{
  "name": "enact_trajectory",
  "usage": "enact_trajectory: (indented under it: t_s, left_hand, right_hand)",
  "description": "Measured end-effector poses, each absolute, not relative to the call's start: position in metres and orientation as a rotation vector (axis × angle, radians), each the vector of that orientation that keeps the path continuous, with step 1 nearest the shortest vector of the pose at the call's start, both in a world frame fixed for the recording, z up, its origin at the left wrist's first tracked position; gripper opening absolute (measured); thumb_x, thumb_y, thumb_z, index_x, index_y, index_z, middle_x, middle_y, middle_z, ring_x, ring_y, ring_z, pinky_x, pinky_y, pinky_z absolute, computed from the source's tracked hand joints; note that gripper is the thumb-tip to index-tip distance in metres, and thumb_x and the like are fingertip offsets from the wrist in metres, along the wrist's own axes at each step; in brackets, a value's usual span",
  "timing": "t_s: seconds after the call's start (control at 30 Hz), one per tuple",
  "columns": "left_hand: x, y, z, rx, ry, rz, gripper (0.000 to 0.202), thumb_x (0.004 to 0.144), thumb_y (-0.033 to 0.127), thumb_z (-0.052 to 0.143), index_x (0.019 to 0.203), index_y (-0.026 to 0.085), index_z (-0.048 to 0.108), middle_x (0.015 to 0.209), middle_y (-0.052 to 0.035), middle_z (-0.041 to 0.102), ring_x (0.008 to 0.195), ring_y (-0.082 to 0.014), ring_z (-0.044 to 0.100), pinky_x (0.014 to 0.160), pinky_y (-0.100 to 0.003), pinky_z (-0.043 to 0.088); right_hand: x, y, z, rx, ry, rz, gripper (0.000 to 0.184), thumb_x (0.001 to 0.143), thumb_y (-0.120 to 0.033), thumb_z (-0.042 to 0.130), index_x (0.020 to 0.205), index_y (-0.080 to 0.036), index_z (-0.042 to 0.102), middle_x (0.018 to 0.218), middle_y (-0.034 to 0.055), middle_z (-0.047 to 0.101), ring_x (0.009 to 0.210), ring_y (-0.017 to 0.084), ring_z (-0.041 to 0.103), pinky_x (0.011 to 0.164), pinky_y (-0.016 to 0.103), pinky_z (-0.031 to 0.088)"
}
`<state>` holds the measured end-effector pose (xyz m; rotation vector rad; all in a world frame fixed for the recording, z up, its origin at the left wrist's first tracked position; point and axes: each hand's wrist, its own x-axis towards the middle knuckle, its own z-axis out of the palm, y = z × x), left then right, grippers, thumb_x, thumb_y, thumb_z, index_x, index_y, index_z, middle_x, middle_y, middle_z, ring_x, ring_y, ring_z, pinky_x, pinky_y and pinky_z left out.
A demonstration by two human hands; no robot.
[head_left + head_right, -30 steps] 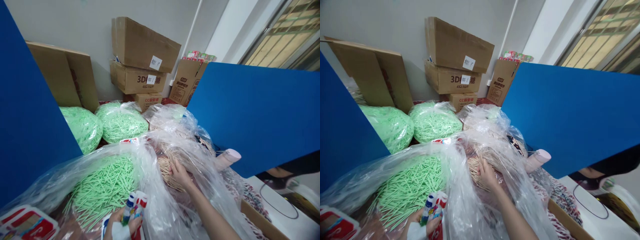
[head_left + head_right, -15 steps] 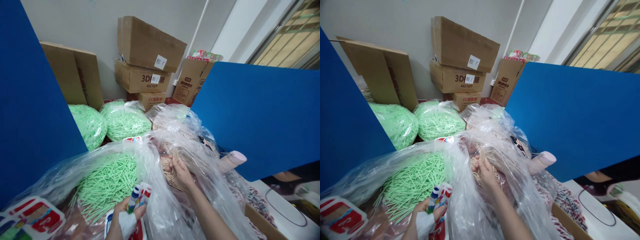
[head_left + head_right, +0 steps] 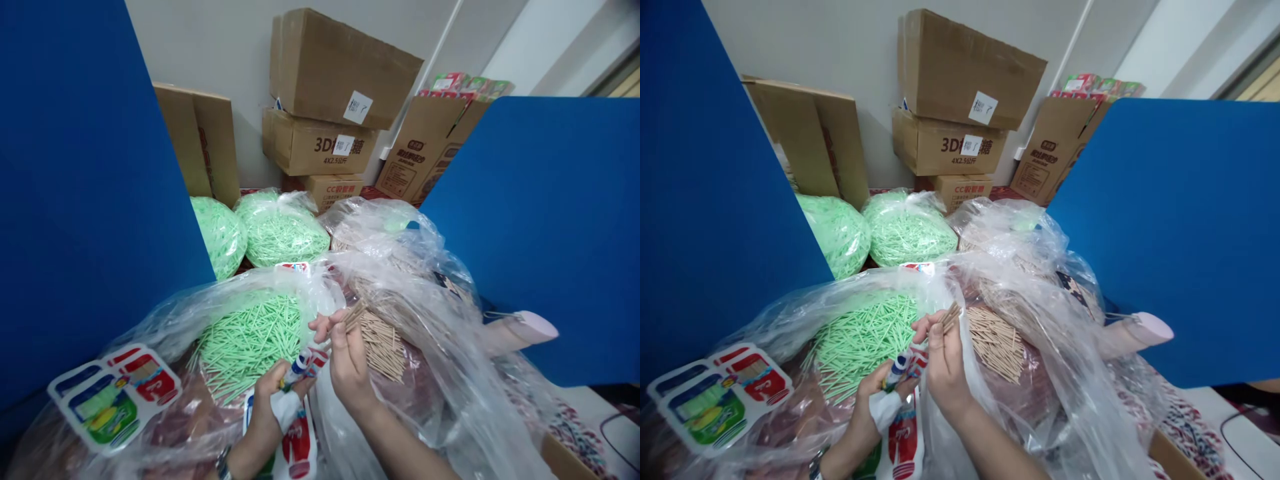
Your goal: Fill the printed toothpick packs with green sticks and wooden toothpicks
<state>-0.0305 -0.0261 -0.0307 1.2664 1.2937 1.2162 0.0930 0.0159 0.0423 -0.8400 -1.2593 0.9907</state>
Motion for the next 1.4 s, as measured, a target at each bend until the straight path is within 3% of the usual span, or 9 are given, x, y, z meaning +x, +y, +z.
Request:
enact_trajectory:
  t_s: [0.27,0.43,0.6,0.8,0.9,1.03,1.13,1.2,1.4]
  left_hand:
    - [-0.034,-0.022,-0.030,1.406,1.341,1.229,0.019,0.080,0.028,0.065,0.068,0.017,0.056,0.066,0.0019,0.050,0.062,-0.0148,0.048,0.058,-0.023,0.039]
    - [-0.038,-0.019,-0.030,1.540,1.346,1.229,0.023,0.082,0.026,0.062,0.064,0.018,0.050,0.065,0.0024,0.047,0.061,-0.0144,0.046,0.059,-0.023,0.038]
    - [-0.041,-0.015,-0.024,1.526,1.348,1.235,0.019,0.082,0.025,0.063,0.066,0.018,0.054,0.066,0.0020,0.048,0.063,-0.0153,0.048,0.060,-0.024,0.038]
    - [-0.044,-0.015,-0.023,1.489,1.337,1.196,0.020,0.082,0.027,0.063,0.066,0.018,0.055,0.066,0.0019,0.048,0.062,-0.0150,0.047,0.059,-0.024,0.038]
    - [-0.049,-0.016,-0.027,1.482,1.329,1.224,0.020,0.080,0.026,0.064,0.064,0.018,0.056,0.065,0.0020,0.049,0.061,-0.0150,0.047,0.058,-0.024,0.039]
    - [-0.061,-0.017,-0.035,1.481,1.429,1.176,0.018,0.078,0.030,0.067,0.066,0.017,0.062,0.063,0.0017,0.052,0.060,-0.0160,0.051,0.057,-0.024,0.041]
    - [-0.066,-0.018,-0.042,1.527,1.449,1.116,0.018,0.077,0.033,0.067,0.069,0.017,0.064,0.063,0.0007,0.056,0.059,-0.0169,0.053,0.057,-0.025,0.042]
    - [-0.065,-0.020,-0.047,1.527,1.416,1.099,0.018,0.079,0.034,0.066,0.072,0.017,0.065,0.066,-0.0001,0.058,0.061,-0.0175,0.054,0.058,-0.025,0.042]
    - [-0.061,-0.022,-0.041,1.615,1.392,1.082,0.022,0.079,0.027,0.066,0.061,0.018,0.058,0.061,0.0022,0.051,0.058,-0.0150,0.050,0.055,-0.023,0.039]
  right_hand:
    - [0.088,0.011,0.033,-0.967,-1.384,0.883,0.019,0.100,-0.034,0.032,0.098,-0.024,0.049,0.088,0.0017,0.056,0.108,0.018,0.051,0.100,0.041,0.035]
    - [0.089,0.007,0.028,-1.018,-1.378,0.951,0.023,0.100,-0.036,0.031,0.099,-0.024,0.051,0.098,0.0048,0.060,0.115,0.020,0.049,0.094,0.037,0.043]
    - [0.099,0.006,0.026,-1.009,-1.525,1.032,0.030,0.095,-0.038,0.043,0.122,-0.025,0.046,0.137,0.0101,0.046,0.125,0.023,0.046,0.095,0.037,0.047]
    - [0.111,0.008,0.038,-0.987,-1.723,0.911,0.047,0.096,-0.033,0.040,0.142,-0.029,0.031,0.143,0.0088,0.044,0.132,0.024,0.040,0.107,0.048,0.036]
    - [0.120,0.011,0.040,-0.902,-2.076,0.796,0.048,0.093,-0.033,0.048,0.140,-0.027,0.040,0.138,0.0080,0.051,0.130,0.026,0.044,0.110,0.048,0.030]
    - [0.166,0.037,0.028,-1.226,-1.831,0.567,0.039,0.098,-0.031,0.034,0.135,-0.023,0.044,0.125,0.0098,0.060,0.107,0.021,0.060,0.092,0.038,0.048]
    - [0.212,0.062,0.008,-1.796,-2.129,0.239,0.032,0.097,-0.023,0.032,0.110,-0.018,0.061,0.105,0.0091,0.067,0.097,0.020,0.061,0.087,0.034,0.047]
    - [0.232,0.071,-0.011,-1.912,-2.244,0.244,0.022,0.089,-0.015,0.044,0.088,-0.015,0.067,0.091,0.0115,0.070,0.087,0.023,0.063,0.082,0.034,0.047]
    - [0.238,0.071,-0.054,-1.989,-2.344,0.278,0.029,0.072,0.003,0.045,0.084,-0.011,0.068,0.098,0.0190,0.069,0.096,0.028,0.061,0.086,0.036,0.042]
